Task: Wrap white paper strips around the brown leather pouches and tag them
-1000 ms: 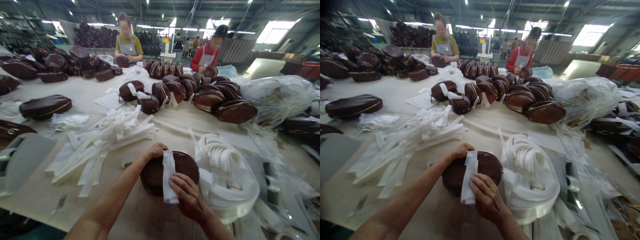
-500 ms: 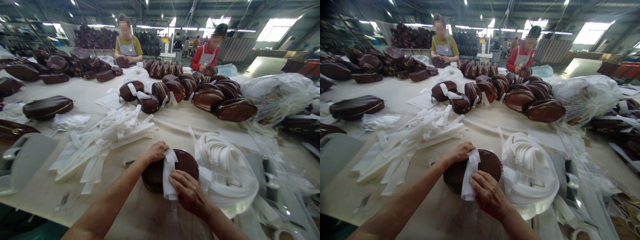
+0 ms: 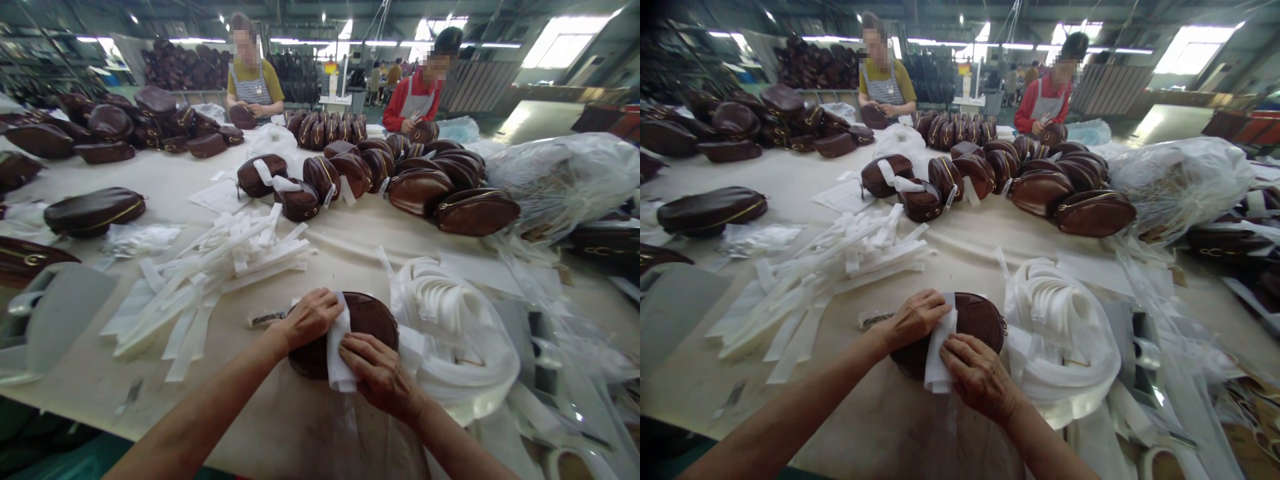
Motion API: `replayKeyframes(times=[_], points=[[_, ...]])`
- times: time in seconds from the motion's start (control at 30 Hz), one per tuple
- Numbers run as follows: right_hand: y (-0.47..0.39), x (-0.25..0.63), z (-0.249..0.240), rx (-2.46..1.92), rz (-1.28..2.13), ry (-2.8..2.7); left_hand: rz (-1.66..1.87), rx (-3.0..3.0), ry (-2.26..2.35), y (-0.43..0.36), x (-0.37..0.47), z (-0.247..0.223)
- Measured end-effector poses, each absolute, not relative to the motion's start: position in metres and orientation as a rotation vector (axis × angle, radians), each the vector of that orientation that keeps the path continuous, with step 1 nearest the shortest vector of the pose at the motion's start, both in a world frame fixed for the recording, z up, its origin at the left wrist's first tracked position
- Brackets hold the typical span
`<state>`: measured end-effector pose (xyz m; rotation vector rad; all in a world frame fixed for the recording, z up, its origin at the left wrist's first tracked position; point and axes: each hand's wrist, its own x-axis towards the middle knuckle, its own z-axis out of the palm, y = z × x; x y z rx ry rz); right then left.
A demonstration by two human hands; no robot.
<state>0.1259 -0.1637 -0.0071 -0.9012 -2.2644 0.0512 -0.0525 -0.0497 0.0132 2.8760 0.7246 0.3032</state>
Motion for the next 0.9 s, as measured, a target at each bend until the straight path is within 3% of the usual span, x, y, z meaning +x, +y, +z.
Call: replayKeyframes(times=[0.33,0.5,0.7,0.9], points=[[-0.161,0.127,-0.007,-0.892,0.116,-2.268,0.204,2.899,0.508,-0.07,-0.061,0.035],[-0.16,0.129,-0.003,-0.881,0.226,-2.282,-0.018,2.715,0.458,-0.075,-0.073,0.059],[-0.151,0.135,0.011,-0.844,0.281,-2.448,-0.018,2.887,0.705,-0.099,-0.064,0.038],[-0.139,0.142,0.019,-0.737,0.284,-2.667,0.006,3.064,0.656,-0.103,-0.065,0.028]])
